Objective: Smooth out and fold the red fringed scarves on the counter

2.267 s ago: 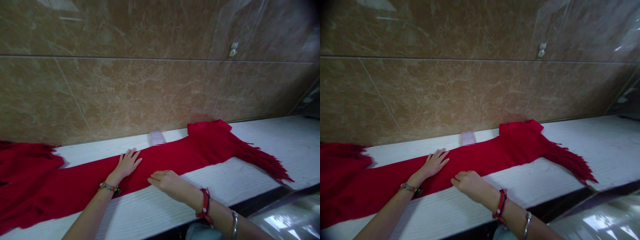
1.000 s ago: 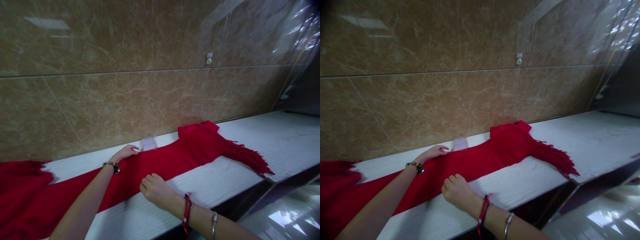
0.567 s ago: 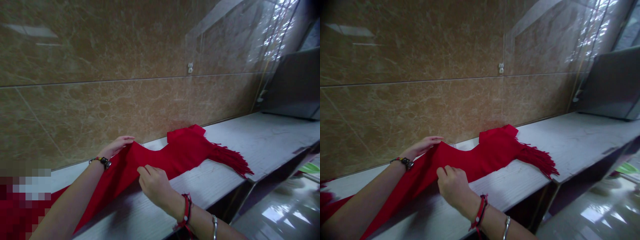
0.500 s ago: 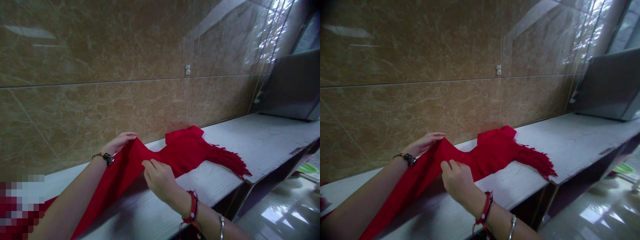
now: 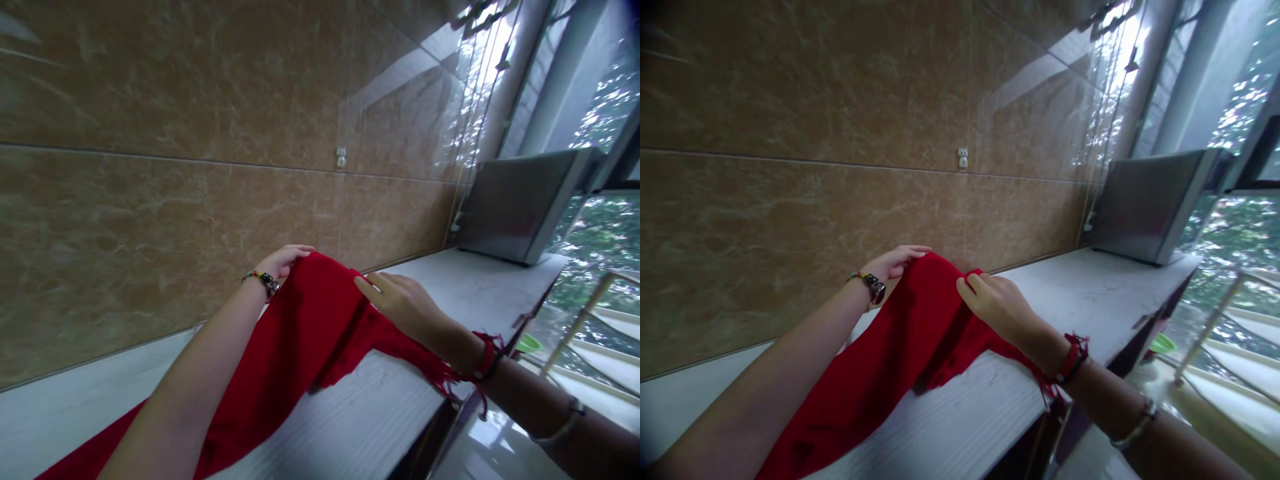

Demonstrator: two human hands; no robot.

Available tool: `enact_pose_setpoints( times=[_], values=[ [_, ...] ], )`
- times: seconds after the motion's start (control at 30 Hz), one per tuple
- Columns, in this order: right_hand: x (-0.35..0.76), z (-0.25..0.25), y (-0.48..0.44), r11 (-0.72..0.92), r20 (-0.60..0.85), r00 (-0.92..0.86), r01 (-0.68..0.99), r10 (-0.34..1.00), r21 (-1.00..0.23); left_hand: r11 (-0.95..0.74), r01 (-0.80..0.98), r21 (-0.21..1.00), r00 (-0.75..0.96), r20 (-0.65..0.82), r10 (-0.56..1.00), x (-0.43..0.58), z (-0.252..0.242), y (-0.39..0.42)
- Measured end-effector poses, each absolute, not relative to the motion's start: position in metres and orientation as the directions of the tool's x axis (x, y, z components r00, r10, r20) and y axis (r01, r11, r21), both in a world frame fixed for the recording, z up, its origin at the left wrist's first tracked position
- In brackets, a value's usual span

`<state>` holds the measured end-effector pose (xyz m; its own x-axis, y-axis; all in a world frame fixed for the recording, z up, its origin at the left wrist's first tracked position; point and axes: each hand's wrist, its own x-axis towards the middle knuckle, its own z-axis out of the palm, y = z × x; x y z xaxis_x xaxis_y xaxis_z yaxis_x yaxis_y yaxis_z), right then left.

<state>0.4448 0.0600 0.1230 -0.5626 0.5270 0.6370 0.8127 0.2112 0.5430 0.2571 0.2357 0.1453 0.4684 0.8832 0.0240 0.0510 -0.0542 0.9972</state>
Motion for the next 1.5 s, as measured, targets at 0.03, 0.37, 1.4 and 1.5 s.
enact_pose_setpoints(
  times=[0.03, 0.37, 1.4, 1.5],
  values=[
    [0.453, 0.119, 0.064, 0.199, 0.623, -0.527, 0.831, 0.578, 0.519, -0.046, 0.047, 0.998, 0.480, 0.018, 0.877, 0.265, 0.141, 0.242],
    [0.490, 0.063, 0.090, 0.112, 0.494, -0.204, 0.971, 0.845, 0.210, -0.003, 0.125, 0.992, 0.527, -0.064, 0.848, 0.309, 0.094, 0.273],
    [0.505, 0.015, 0.097, 0.029, 0.458, 0.031, 0.992, 0.888, -0.125, -0.349, 0.245, 0.904, 0.438, 0.218, 0.872, 0.337, 0.046, 0.283],
    [0.508, 0.010, 0.101, 0.077, 0.544, 0.056, 0.973, 0.837, -0.218, -0.402, 0.244, 0.883, 0.432, 0.272, 0.860, 0.337, 0.044, 0.285]
  ],
)
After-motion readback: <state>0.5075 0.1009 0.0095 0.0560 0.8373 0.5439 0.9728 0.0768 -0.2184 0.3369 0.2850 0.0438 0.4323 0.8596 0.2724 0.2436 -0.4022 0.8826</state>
